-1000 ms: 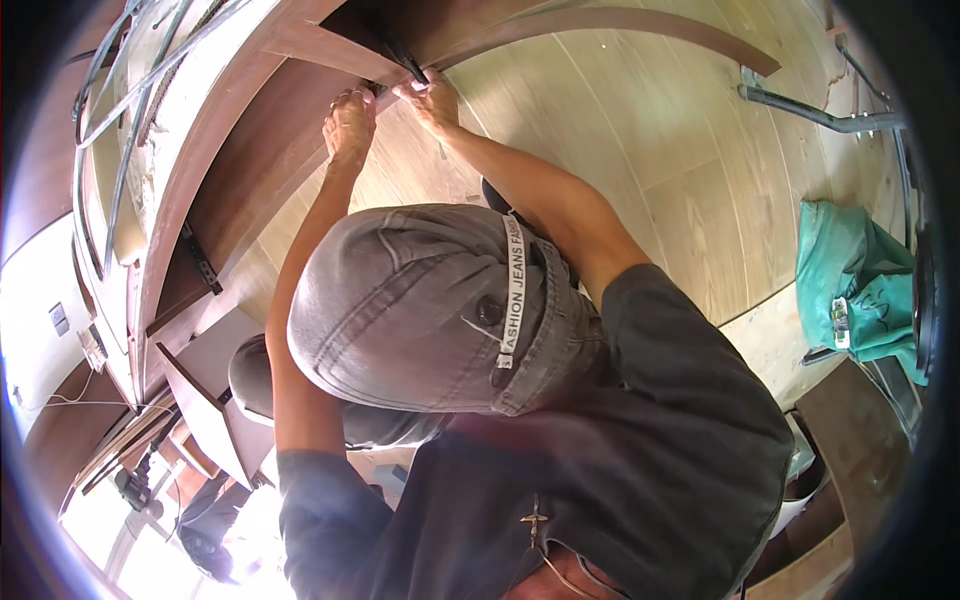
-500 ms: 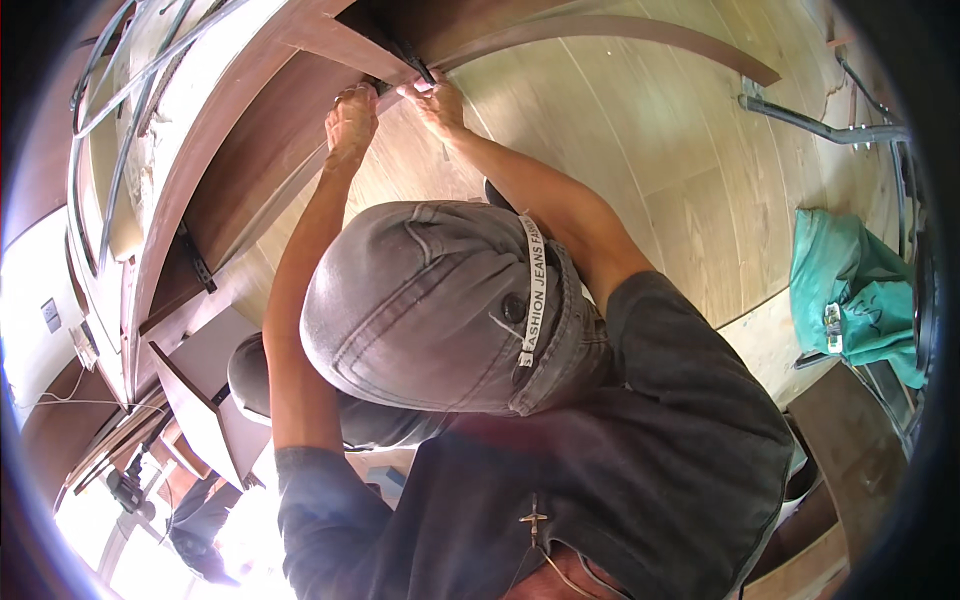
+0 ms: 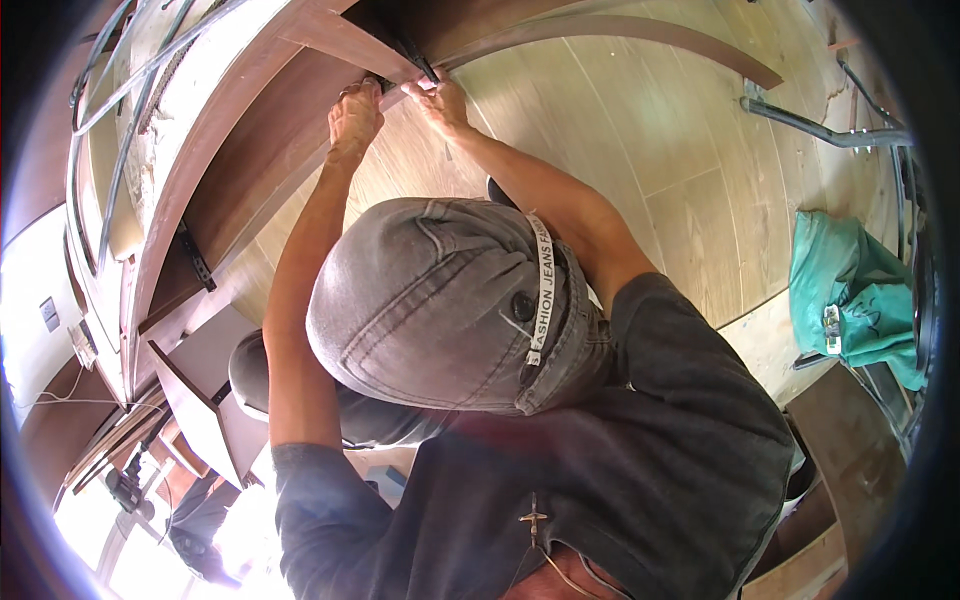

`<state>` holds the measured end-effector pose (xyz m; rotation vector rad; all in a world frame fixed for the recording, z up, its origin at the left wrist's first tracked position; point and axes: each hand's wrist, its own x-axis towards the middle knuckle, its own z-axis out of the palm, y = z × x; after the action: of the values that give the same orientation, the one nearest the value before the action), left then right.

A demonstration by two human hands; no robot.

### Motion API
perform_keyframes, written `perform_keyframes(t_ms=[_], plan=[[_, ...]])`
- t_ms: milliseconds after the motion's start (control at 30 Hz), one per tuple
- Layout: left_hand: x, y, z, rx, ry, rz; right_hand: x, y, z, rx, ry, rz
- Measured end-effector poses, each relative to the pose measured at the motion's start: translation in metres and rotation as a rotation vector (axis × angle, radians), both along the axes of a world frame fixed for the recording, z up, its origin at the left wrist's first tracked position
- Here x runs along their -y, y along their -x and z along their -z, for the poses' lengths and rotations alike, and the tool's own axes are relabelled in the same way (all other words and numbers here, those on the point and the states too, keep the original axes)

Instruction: The person sits on the floor and uses scissors to cut a long strip of grey material. They then stand up, walk to a wooden cabinet, and fit a cut piece of brown material into a slot. The person returns to the floor to cut another piece of brown material and hands it to a coworker.

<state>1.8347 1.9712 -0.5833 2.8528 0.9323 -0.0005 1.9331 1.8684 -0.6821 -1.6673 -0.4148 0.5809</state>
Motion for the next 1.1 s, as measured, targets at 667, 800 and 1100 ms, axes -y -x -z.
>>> perform_keyframes(t_ms=[667,800,1100], plan=[[0.0,0.008,0.002,-0.074,-0.022,-0.051,-0.034,0.062,0.055,-0.826,-0.476,0.088],[0.006,-0.005,-0.006,-0.057,-0.006,-0.03,-0.045,0.054,0.054,-0.774,-0.436,0.119],[0.001,0.003,0.0,0.013,-0.018,-0.003,-0.044,0.045,0.032,-0.867,-0.324,0.109]])
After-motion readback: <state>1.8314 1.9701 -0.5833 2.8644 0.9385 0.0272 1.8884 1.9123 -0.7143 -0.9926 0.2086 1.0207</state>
